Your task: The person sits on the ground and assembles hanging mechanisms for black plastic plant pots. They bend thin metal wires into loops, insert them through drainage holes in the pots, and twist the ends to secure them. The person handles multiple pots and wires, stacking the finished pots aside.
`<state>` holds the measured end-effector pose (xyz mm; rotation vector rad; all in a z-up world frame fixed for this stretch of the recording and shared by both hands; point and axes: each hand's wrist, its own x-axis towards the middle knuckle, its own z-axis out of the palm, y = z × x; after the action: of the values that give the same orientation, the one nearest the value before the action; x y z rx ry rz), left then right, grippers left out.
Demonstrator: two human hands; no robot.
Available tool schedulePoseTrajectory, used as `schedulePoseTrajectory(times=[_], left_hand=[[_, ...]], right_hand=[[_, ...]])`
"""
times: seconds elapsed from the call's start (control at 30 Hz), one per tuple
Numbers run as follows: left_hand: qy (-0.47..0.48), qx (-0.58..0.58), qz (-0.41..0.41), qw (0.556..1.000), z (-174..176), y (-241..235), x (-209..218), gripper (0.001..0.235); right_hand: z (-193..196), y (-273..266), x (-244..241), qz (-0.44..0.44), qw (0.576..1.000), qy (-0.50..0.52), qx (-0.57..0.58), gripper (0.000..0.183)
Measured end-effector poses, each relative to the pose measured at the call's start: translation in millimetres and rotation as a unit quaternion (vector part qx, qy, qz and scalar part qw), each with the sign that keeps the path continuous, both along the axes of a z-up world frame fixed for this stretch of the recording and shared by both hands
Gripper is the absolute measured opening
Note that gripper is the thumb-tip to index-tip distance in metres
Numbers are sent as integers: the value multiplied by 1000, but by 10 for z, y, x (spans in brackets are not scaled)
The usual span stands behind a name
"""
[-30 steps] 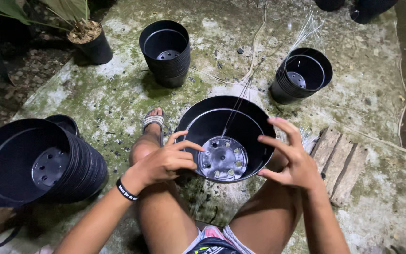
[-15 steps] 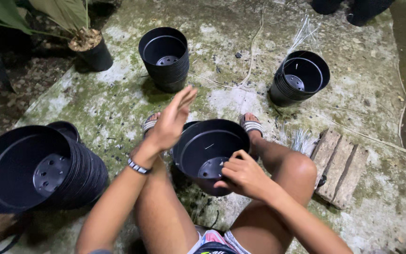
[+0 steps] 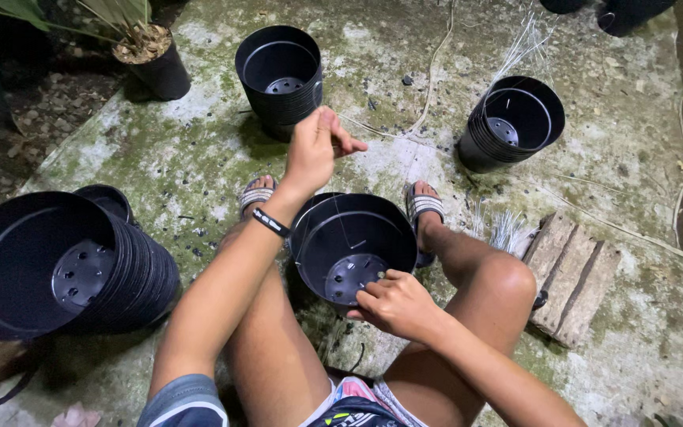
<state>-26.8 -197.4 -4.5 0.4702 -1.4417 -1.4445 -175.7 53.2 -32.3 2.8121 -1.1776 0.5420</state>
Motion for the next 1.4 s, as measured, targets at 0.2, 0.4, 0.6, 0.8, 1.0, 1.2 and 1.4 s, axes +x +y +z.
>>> schedulePoseTrajectory(times=[0.2,0.4,0.6,0.8,1.0,1.2,1.4], left_hand=[[-19,84,40,995,-126,-127,74,36],[-17,-44,7,999,304,143,108,40],[-134,-172,35,975,793,874,-166,38],[-186,-199,11,962,847,1272,-419,21],[-198,-181,-125,955,809,532,-38,43],[-352,-145,-102,919,322,299,692,56],[-183,-197,-232,935,247,687,1061,60]], right_hand=[[-12,21,-27,19,999,16,30,37],[185,-78,-236,28,998,-38,36,31],[209,-136,-150,73,992,-56,89,33],[160,-226,-117,68,988,-110,89,23],[309,-81,-402,35,987,-133,88,24],[427,195,-836,11,946,-319,65,24],[467,287,-1038,-3,923,-384,43,38]])
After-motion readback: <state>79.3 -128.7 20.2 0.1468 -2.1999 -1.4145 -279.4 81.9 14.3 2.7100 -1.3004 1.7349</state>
